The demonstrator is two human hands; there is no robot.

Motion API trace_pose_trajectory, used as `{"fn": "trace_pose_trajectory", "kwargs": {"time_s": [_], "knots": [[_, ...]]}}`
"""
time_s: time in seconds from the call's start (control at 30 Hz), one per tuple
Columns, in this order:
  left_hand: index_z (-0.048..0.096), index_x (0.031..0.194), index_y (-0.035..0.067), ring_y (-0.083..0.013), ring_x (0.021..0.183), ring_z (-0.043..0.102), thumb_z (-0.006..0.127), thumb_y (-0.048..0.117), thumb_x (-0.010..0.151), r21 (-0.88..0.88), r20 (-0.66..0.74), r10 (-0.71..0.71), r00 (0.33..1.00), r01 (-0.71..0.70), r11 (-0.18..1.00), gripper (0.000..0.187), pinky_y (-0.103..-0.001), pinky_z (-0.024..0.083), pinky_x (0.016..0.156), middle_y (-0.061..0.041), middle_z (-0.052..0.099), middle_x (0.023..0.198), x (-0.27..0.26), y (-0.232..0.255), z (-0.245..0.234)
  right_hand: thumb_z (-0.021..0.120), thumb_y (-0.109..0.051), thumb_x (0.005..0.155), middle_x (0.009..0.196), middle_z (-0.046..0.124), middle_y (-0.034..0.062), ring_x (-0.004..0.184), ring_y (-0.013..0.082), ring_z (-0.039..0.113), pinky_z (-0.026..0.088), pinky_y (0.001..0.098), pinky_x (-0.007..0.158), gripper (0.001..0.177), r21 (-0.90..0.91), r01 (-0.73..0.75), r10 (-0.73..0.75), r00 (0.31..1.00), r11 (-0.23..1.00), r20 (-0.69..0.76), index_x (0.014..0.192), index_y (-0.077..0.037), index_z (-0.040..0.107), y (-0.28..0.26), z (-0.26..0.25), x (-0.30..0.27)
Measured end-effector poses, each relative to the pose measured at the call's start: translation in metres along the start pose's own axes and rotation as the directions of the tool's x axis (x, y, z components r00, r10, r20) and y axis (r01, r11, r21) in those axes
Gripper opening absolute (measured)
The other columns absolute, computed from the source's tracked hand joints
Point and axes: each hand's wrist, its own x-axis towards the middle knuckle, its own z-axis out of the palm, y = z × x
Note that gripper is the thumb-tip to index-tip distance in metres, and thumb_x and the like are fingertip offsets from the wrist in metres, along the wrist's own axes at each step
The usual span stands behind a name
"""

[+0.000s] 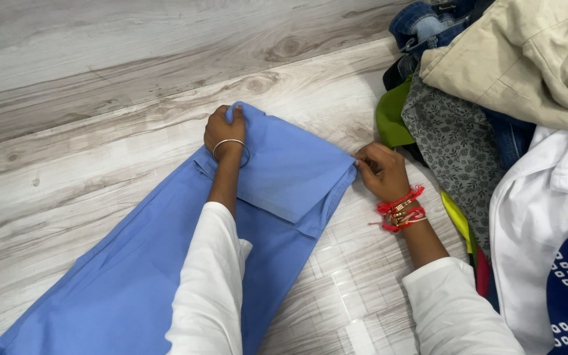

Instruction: The person folds black pants and blue pants on a light-colored surface and places them into an open suitcase.

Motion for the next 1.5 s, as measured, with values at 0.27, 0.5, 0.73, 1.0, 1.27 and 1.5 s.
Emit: {"fn": "trace_pose_trajectory", "kwargs": {"time_s": [0.27, 0.5, 0.73, 1.0, 1.27, 1.5], "knots": [[0.075, 0.098, 0.011, -0.0363, 0.085, 0.072, 0.065, 0.044, 0.094, -0.010, -0.152, 0.067, 0.986, -0.069, 0.998, 0.035, -0.047, 0.054, 0.076, -0.014, 0.076, 0.091, 0.012, -0.013, 0.005, 0.062, 0.002, 0.093, 0.083, 0.067, 0.0069, 0.070, 0.0117, 0.061, 0.046, 0.0250, 0.060, 0.006, 0.092, -0.140, 0.154, 0.973, 0.986, -0.174, 0.092, -0.002, 0.066, 0.055, -0.031, -0.022], [0.071, 0.103, 0.015, -0.0272, 0.096, 0.072, 0.072, 0.036, 0.090, -0.252, -0.281, 0.133, 0.950, -0.207, 0.945, 0.025, -0.042, 0.055, 0.083, -0.007, 0.075, 0.102, 0.006, -0.013, 0.001, 0.069, -0.025, 0.088, 0.122, 0.072, 0.0190, 0.118, 0.0412, 0.064, 0.042, 0.0512, 0.104, 0.027, -0.263, 0.413, -0.405, 0.910, 0.872, 0.087, 0.111, -0.014, 0.077, -0.038, 0.011, 0.008], [0.078, 0.108, 0.032, -0.0288, 0.146, 0.036, 0.068, 0.039, 0.091, 0.100, 0.011, 0.328, 0.945, -0.328, 0.939, 0.021, -0.066, 0.022, 0.115, -0.004, 0.051, 0.150, -0.008, -0.004, -0.005, 0.073, -0.024, 0.092, 0.081, 0.076, 0.0045, 0.105, 0.0229, 0.072, 0.054, 0.0403, 0.091, 0.014, -0.140, 0.094, -0.077, 0.990, 0.986, 0.121, 0.088, -0.013, 0.082, -0.010, 0.010, 0.005], [0.058, 0.141, 0.041, -0.0415, 0.154, 0.011, 0.052, 0.048, 0.095, 0.326, 0.118, 0.133, 0.984, -0.165, 0.931, 0.048, -0.077, -0.009, 0.112, -0.019, 0.027, 0.163, 0.008, -0.011, 0.017, 0.072, -0.019, 0.092, 0.079, 0.078, 0.0031, 0.095, 0.0192, 0.074, 0.056, 0.0343, 0.081, 0.015, -0.073, 0.044, -0.034, 0.991, 0.996, 0.131, 0.082, -0.012, 0.082, -0.002, 0.011, 0.005], [0.046, 0.155, 0.024, -0.0398, 0.150, 0.029, 0.064, 0.057, 0.090, 0.155, 0.308, 0.356, 0.882, -0.416, 0.896, 0.075, -0.064, 0.022, 0.118, -0.021, 0.038, 0.159, 0.037, -0.073, -0.067, 0.070, -0.016, 0.093, 0.083, 0.079, 0.0075, 0.083, 0.0178, 0.074, 0.057, 0.0306, 0.075, 0.018, 0.005, -0.044, 0.043, 0.993, 0.999, 0.111, 0.082, -0.007, 0.081, 0.002, 0.011, 0.007], [0.054, 0.144, 0.008, -0.0374, 0.134, 0.053, 0.070, 0.028, 0.088, -0.024, 0.261, 0.503, 0.824, -0.515, 0.857, 0.061, -0.044, 0.042, 0.111, -0.020, 0.056, 0.144, -0.130, -0.148, -0.273, 0.064, -0.013, 0.099, 0.090, 0.079, 0.0085, 0.081, 0.0162, 0.074, 0.056, 0.0289, 0.074, 0.023, 0.111, -0.115, 0.103, 0.989, 0.987, 0.105, 0.085, -0.003, 0.080, 0.026, 0.016, 0.003]]}}
